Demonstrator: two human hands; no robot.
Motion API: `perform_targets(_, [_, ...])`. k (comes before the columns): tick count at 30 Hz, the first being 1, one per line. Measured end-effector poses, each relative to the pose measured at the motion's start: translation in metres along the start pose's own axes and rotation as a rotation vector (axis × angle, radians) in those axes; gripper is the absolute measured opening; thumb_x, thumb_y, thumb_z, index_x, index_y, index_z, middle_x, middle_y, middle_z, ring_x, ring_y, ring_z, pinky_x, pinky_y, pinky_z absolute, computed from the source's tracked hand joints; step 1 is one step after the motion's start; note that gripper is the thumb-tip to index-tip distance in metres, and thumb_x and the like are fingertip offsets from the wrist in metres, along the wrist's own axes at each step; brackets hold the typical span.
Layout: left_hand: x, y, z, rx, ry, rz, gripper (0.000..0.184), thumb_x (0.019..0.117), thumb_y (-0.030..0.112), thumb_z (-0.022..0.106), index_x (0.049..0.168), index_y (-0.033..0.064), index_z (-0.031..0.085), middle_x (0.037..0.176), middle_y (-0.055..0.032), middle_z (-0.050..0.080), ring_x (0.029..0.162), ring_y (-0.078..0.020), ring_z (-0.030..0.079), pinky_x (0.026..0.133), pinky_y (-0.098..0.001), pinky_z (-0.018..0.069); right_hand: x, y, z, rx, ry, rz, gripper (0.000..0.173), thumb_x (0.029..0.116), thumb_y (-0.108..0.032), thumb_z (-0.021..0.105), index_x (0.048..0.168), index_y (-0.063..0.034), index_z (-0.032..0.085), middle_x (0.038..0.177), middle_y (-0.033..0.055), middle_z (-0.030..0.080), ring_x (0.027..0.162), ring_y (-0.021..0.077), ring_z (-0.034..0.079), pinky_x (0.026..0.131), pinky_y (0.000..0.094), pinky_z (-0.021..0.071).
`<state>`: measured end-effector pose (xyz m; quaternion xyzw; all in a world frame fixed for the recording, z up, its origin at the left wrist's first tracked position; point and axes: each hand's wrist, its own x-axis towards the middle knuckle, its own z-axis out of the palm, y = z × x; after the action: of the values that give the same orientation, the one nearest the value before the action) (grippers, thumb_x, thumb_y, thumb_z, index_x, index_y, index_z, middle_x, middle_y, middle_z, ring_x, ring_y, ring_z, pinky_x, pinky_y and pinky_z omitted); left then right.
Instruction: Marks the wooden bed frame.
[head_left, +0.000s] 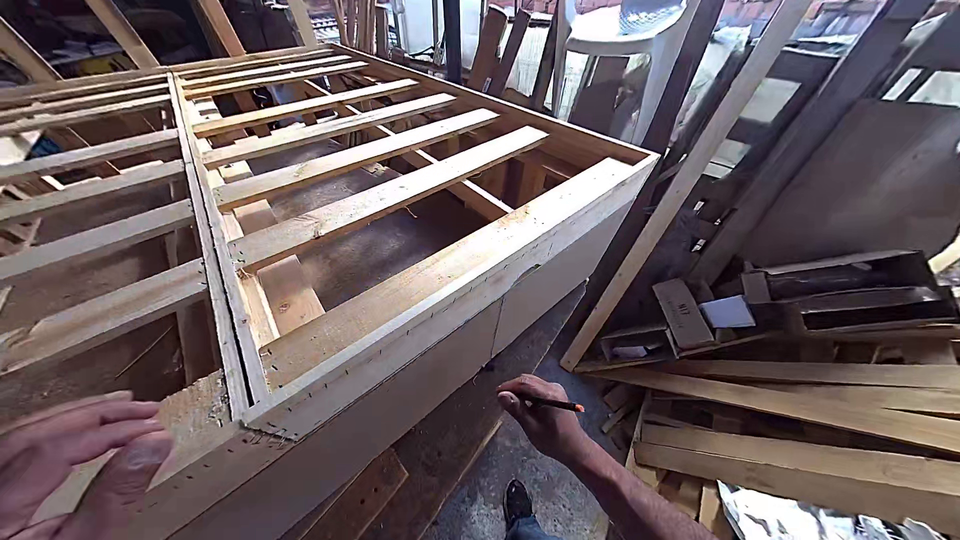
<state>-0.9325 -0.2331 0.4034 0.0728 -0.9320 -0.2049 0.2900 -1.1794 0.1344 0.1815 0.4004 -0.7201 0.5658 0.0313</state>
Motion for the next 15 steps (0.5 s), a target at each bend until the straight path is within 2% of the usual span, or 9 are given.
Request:
perform_targets(1, [0.023, 0.010, 0.019, -0.003, -0.009, 0.035, 0.032, 0.0997, 0.027, 0.064, 0.098, -0.0041, 0.072, 0.117, -0.0226, 0.068, 0.122, -0.0324, 0.062, 0.106, -0.0487, 0.0490, 0.006, 0.002, -0.006, -0.003, 0.025, -0.003, 0.028, 0.1035, -0.035, 0.063, 0.095, -0.0106, 0.075, 0.082, -0.0009, 0.071, 0.075, 0.0053, 0.067, 0.070, 0.0251, 0.0579])
perform_targets(2, [0.043, 0.016, 0.036, 0.023, -0.014, 0.068, 0.034, 0.0987, 0.035, 0.065, 0.098, 0.0017, 0.075, 0.118, -0.0174, 0.070, 0.121, -0.0293, 0.063, 0.104, -0.0491, 0.0513, 0.010, 0.003, -0.010, -0.017, 0.046, -0.007, 0.033, 0.1028, -0.037, 0.063, 0.087, -0.0100, 0.072, 0.075, -0.0007, 0.067, 0.069, 0.0056, 0.063, 0.064, 0.0245, 0.0547])
perform_targets(4, [0.076, 0.026, 0.067, 0.127, -0.030, 0.121, 0.044, 0.0985, 0.052, 0.059, 0.105, 0.0116, 0.076, 0.119, -0.0075, 0.072, 0.118, -0.0232, 0.066, 0.100, -0.0490, 0.0552, 0.018, 0.005, -0.012, -0.031, 0.060, -0.013, 0.044, 0.1053, -0.042, 0.057, 0.077, -0.0094, 0.065, 0.066, -0.0003, 0.059, 0.060, 0.0062, 0.056, 0.056, 0.0248, 0.0483])
perform_targets(5, [0.089, 0.031, 0.079, 0.186, -0.065, 0.111, 0.051, 0.0986, 0.059, 0.054, 0.109, 0.0140, 0.076, 0.119, -0.0052, 0.072, 0.117, -0.0223, 0.067, 0.099, -0.0501, 0.0555, 0.020, 0.005, -0.011, -0.023, 0.061, -0.008, 0.045, 0.1070, -0.042, 0.053, 0.078, -0.0093, 0.065, 0.064, -0.0005, 0.058, 0.058, 0.0060, 0.055, 0.054, 0.0254, 0.0475])
perform_targets(7, [0.105, 0.035, 0.104, 0.256, -0.188, 0.028, 0.063, 0.0993, 0.068, 0.044, 0.119, 0.0153, 0.072, 0.120, -0.0063, 0.072, 0.115, -0.0267, 0.067, 0.097, -0.0560, 0.0543, 0.016, 0.001, -0.007, 0.004, 0.078, 0.015, 0.038, 0.1079, -0.036, 0.052, 0.090, -0.0083, 0.070, 0.068, -0.0007, 0.062, 0.059, 0.0054, 0.057, 0.055, 0.0253, 0.0503])
perform_targets(9, [0.119, 0.036, 0.129, 0.201, -0.309, -0.142, 0.063, 0.1013, 0.065, 0.045, 0.133, 0.0142, 0.066, 0.123, -0.0107, 0.070, 0.115, -0.0315, 0.067, 0.097, -0.0614, 0.0525, 0.013, -0.004, -0.012, 0.008, 0.114, 0.028, 0.027, 0.1062, -0.031, 0.055, 0.101, -0.0095, 0.071, 0.075, -0.0011, 0.067, 0.061, 0.0054, 0.061, 0.056, 0.0256, 0.0543])
perform_targets(11, [0.123, 0.046, 0.138, 0.101, -0.357, -0.359, 0.063, 0.1017, 0.062, 0.049, 0.143, 0.0152, 0.059, 0.129, -0.0131, 0.068, 0.118, -0.0323, 0.067, 0.100, -0.0623, 0.0516, 0.006, -0.009, -0.025, -0.036, 0.118, 0.022, 0.018, 0.1031, -0.028, 0.060, 0.103, -0.0115, 0.069, 0.079, -0.0022, 0.070, 0.065, 0.0044, 0.066, 0.057, 0.0245, 0.0587])
perform_targets(13, [0.120, 0.051, 0.137, 0.085, -0.329, -0.479, 0.067, 0.0992, 0.065, 0.051, 0.143, 0.0148, 0.059, 0.128, -0.0141, 0.069, 0.118, -0.0319, 0.067, 0.100, -0.0610, 0.0523, 0.009, -0.009, -0.035, -0.087, 0.097, -0.013, 0.016, 0.0992, -0.022, 0.063, 0.101, -0.0059, 0.067, 0.082, 0.0010, 0.070, 0.069, 0.0033, 0.066, 0.062, 0.0234, 0.0589])
perform_targets(15, [0.119, 0.048, 0.132, 0.102, -0.318, -0.518, 0.065, 0.0967, 0.067, 0.054, 0.135, 0.0158, 0.066, 0.116, -0.0116, 0.073, 0.109, -0.0293, 0.071, 0.094, -0.0598, 0.0564, 0.029, 0.002, -0.035, -0.055, 0.055, -0.071, 0.016, 0.0985, -0.010, 0.061, 0.100, 0.0051, 0.062, 0.085, 0.0066, 0.068, 0.075, 0.0033, 0.066, 0.071, 0.0230, 0.0583])
